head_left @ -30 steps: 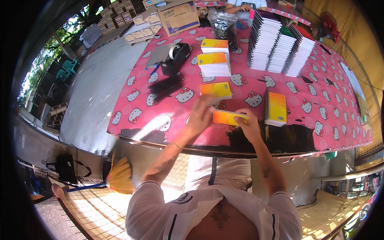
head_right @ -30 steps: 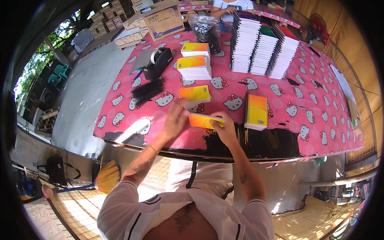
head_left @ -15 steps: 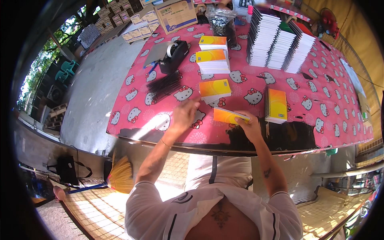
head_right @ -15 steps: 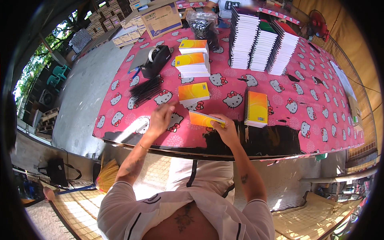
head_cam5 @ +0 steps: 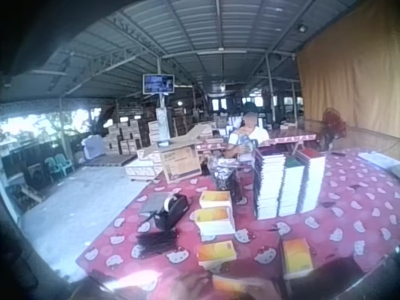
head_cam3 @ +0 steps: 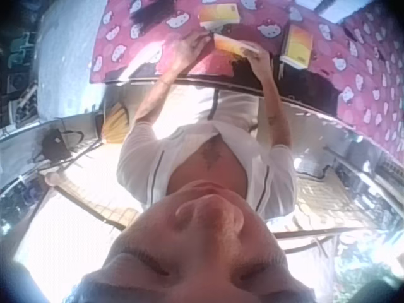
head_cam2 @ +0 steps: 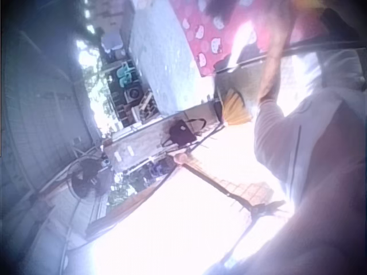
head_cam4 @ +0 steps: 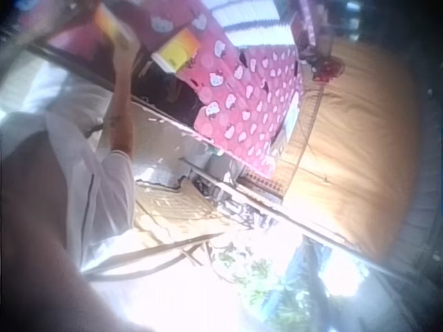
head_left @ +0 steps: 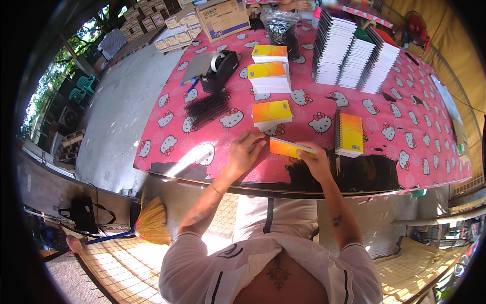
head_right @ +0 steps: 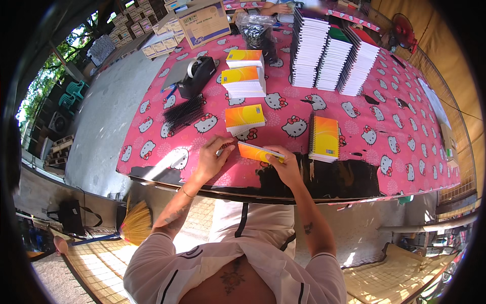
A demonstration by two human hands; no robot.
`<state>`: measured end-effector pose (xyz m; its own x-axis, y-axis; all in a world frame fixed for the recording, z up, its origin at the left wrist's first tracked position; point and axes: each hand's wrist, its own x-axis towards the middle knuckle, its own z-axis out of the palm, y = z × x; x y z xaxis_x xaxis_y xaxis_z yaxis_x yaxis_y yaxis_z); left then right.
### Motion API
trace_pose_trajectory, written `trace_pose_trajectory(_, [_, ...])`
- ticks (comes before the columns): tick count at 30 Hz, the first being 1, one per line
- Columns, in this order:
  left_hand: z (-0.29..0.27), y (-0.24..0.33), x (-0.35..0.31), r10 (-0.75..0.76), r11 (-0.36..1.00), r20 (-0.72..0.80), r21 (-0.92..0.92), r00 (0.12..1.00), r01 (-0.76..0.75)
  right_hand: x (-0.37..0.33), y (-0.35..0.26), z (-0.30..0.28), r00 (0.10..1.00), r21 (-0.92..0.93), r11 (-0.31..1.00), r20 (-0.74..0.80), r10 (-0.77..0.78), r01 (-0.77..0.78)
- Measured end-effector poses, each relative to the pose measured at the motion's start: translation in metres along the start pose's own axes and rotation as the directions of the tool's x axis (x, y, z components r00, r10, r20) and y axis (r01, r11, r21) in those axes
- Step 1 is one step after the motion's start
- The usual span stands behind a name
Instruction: The person is inserting spiral wire coils into the pre-punched holes of small notebooks and aligning the pages.
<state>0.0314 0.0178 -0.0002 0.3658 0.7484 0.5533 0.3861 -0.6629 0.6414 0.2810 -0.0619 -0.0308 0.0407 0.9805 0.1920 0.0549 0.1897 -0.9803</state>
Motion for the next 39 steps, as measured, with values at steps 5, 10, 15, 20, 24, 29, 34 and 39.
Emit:
trace_pose_trajectory(5, [-0.016,0.002,0.012,0.128,0.992,0.259,-0.012,0.957,-0.129,-0.005,0.002,-0.002,0.999,0.010,1.000,0.036,-0.001,0.001])
trace_pose_trajectory(10, [-0.023,0.018,0.010,0.218,0.974,0.293,-0.012,0.931,-0.225,-0.017,-0.004,0.005,0.999,-0.048,0.999,0.038,-0.010,0.012])
trace_pose_trajectory(15, [-0.034,0.027,0.017,0.126,0.988,0.505,0.012,0.854,-0.153,-0.027,-0.011,0.013,0.998,-0.075,0.995,-0.002,-0.064,0.063])
trace_pose_trajectory(20, [-0.005,0.059,-0.006,0.152,0.785,0.257,0.555,0.954,-0.274,-0.030,-0.032,0.037,0.982,-0.002,0.999,-0.179,-0.053,0.053])
trace_pose_trajectory(24, [0.022,0.047,-0.053,0.111,0.795,0.195,0.571,0.974,-0.205,-0.030,-0.041,0.036,0.970,0.004,0.998,-0.238,-0.053,0.055])
trace_pose_trajectory(29, [0.007,0.044,-0.022,0.139,0.731,0.242,0.629,0.960,-0.264,-0.028,-0.043,0.041,0.983,0.054,0.998,-0.183,-0.010,0.020])
trace_pose_trajectory(34, [0.008,0.060,-0.014,0.179,0.734,0.199,0.625,0.964,-0.265,-0.033,-0.034,0.037,0.989,-0.027,0.999,-0.146,-0.031,0.027])
trace_pose_trajectory(39, [0.025,0.058,-0.061,0.224,0.789,0.363,0.478,0.905,-0.387,-0.032,-0.043,0.033,0.991,0.053,0.999,-0.131,0.003,0.004])
